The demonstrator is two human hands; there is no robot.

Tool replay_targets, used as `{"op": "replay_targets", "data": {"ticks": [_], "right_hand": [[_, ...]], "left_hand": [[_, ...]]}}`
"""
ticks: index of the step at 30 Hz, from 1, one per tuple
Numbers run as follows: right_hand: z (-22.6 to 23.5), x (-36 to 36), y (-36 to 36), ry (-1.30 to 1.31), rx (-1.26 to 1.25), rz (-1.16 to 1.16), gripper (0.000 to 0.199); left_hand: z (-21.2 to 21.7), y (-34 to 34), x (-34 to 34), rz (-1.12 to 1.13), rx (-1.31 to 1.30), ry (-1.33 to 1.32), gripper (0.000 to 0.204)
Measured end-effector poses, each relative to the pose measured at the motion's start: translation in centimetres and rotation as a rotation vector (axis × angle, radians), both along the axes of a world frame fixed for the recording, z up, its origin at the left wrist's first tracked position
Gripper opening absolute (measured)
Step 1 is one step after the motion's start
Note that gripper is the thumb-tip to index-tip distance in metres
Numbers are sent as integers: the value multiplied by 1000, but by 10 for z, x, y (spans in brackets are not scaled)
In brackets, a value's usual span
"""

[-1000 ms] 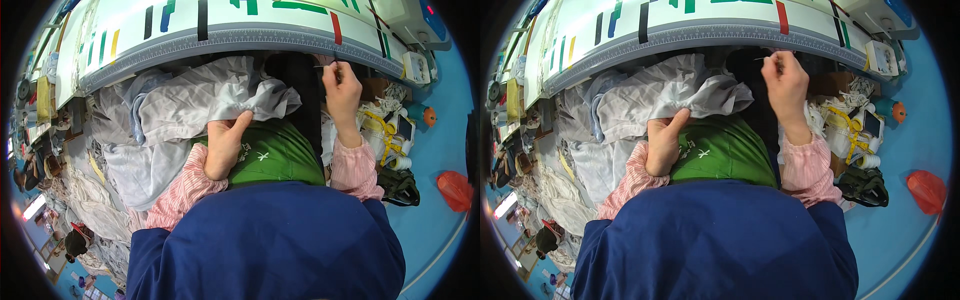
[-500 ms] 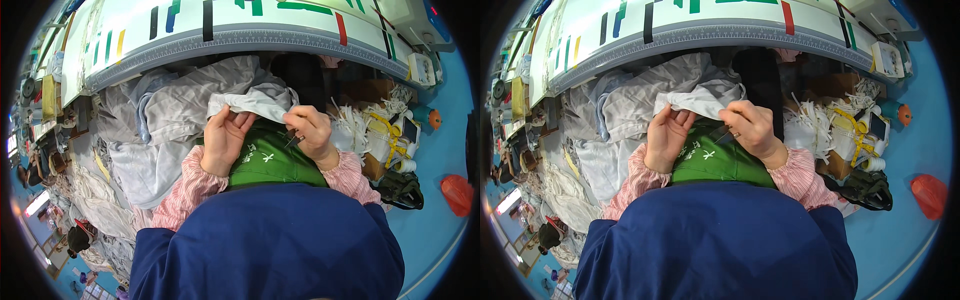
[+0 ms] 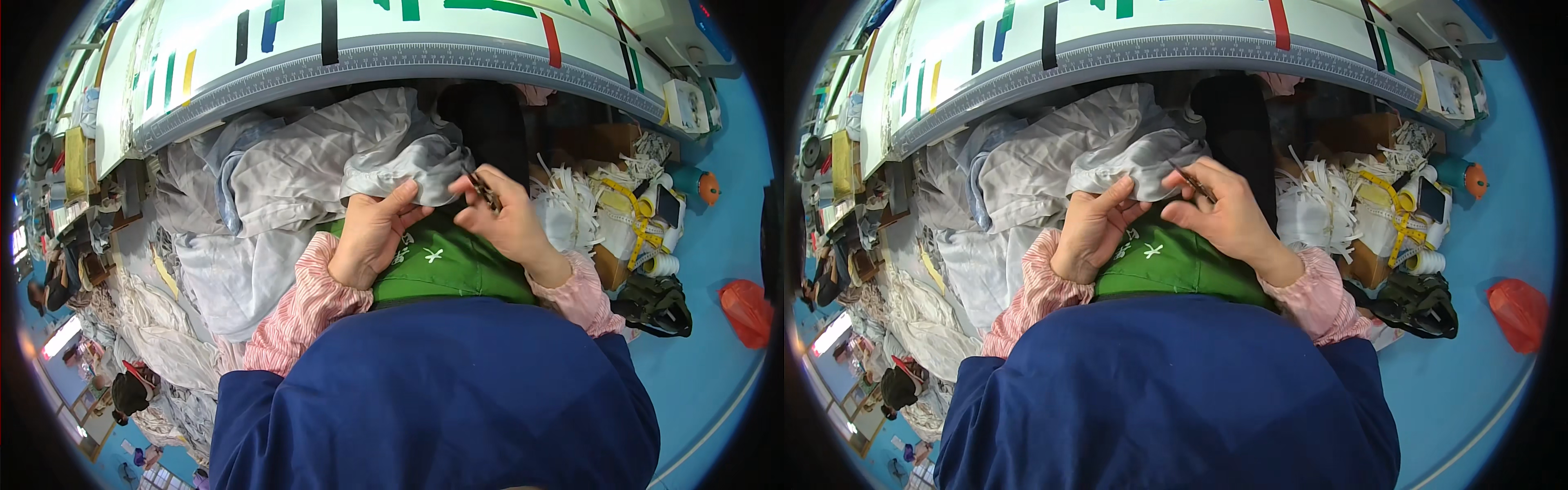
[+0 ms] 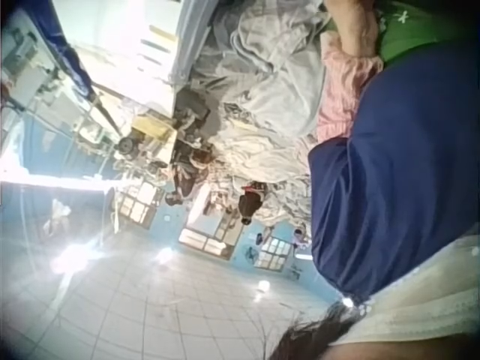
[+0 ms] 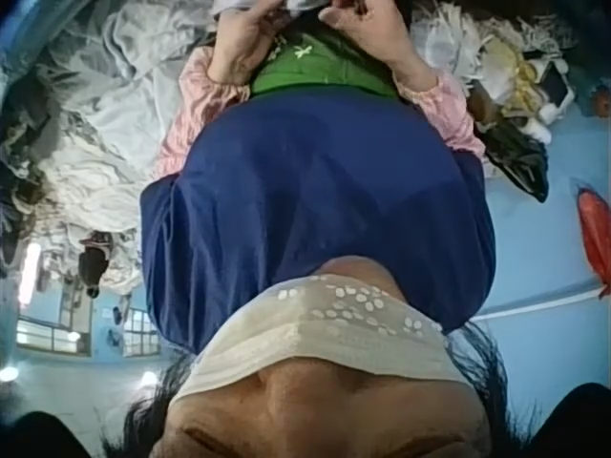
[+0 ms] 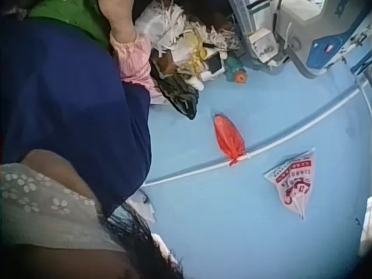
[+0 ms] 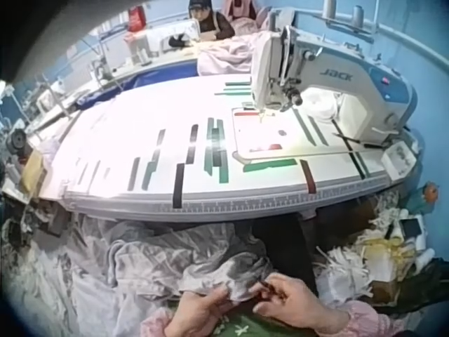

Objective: The person is using thread snips to trim loose threads from a white fabric item at a sewing workstation.

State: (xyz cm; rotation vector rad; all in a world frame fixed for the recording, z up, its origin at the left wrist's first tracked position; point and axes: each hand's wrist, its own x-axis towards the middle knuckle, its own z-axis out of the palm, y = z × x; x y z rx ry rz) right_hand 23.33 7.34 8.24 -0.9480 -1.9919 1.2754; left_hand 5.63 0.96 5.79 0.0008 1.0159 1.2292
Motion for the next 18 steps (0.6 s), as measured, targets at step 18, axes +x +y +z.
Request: {"op": "replay_targets", "data": {"ticks": [18], "right_hand": [[1,-5,-3,197,-1444,94,43]], "left_hand": [[5,1,5,42,16,53,22]]}}
